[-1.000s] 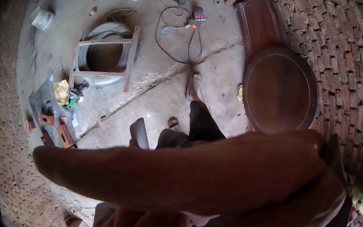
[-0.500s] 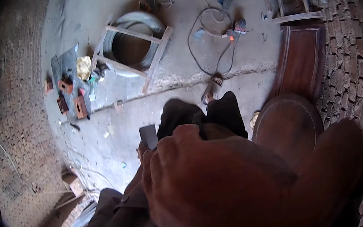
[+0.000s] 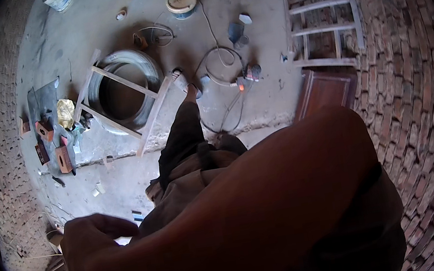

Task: The person cuts a sheet of sandpaper with a utility knife and then attaches it to a handheld power sander. They peel the backing off the sandpaper, align it with the sander's pad, and press it down to secure it.

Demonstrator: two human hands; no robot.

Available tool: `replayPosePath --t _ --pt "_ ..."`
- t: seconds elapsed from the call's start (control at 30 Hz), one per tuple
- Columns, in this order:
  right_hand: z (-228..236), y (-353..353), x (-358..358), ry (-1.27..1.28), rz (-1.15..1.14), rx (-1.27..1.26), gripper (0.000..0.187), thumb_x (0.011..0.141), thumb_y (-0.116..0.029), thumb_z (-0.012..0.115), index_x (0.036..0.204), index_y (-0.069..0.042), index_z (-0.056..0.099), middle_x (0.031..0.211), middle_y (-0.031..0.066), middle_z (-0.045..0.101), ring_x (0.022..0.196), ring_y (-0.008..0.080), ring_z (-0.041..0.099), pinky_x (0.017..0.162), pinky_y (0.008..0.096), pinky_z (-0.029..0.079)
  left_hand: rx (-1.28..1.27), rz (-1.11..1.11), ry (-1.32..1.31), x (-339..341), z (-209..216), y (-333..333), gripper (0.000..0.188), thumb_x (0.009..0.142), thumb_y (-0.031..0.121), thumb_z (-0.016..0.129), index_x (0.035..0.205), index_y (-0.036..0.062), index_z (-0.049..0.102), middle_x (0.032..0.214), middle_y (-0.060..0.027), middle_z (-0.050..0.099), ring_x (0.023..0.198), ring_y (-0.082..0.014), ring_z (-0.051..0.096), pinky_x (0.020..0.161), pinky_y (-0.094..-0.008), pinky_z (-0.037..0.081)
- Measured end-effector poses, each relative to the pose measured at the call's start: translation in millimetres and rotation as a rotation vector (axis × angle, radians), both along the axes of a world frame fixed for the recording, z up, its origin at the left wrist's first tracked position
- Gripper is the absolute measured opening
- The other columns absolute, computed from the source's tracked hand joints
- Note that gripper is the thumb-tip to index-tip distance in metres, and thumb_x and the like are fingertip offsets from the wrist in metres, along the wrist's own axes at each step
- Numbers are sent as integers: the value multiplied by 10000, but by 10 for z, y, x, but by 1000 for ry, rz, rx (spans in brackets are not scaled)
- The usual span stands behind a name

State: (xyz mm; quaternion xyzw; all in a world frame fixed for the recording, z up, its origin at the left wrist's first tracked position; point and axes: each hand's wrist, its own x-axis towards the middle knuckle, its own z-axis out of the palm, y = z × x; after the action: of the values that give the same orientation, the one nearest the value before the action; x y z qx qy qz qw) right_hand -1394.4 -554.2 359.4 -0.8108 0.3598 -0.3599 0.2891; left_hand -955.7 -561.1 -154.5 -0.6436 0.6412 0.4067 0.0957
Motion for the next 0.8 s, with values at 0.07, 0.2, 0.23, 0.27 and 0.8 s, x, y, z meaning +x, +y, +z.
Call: replayPosePath --t 0.07,0.2,0.23,0.27,0.8 --pt "-98 -449 -294 -23 26 16 445 957 -225 629 1336 1 578 986 185 691 855 330 647 774 411 531 12 30 43 -370 -104 -330 200 944 202 510 1049 62 607 963 -239 699 933 -458 674 734 -538 513" --pt "-280 -1598 -895 -81 61 93 455 954 -222 630 1345 2 569 1023 206 693 897 365 655 817 434 534 66 169 140 -945 50 -1060 216 941 207 512 1061 56 610 973 -234 702 941 -450 678 740 -528 517" --pt "-423 -1922 -1116 -73 6 142 457 953 -221 630 1347 2 567 1032 211 693 908 373 657 827 439 534 89 236 211 -1146 16 -1258 220 941 208 513 1064 55 611 975 -232 703 943 -448 679 742 -525 519" --pt "-585 -2178 -1343 -91 -52 196 460 952 -221 630 1349 3 565 1042 216 693 918 382 659 838 445 535 102 316 260 -1236 130 -1442 224 940 210 513 1067 53 612 978 -231 703 945 -446 680 743 -523 520" --pt "-3013 -4454 -2854 912 63 1005 431 951 -356 569 1143 25 622 1310 280 592 1152 441 601 987 491 492 -437 1104 253 -2801 910 -3661 314 987 193 482 1214 8 595 1037 -205 685 951 -346 663 839 -430 508"
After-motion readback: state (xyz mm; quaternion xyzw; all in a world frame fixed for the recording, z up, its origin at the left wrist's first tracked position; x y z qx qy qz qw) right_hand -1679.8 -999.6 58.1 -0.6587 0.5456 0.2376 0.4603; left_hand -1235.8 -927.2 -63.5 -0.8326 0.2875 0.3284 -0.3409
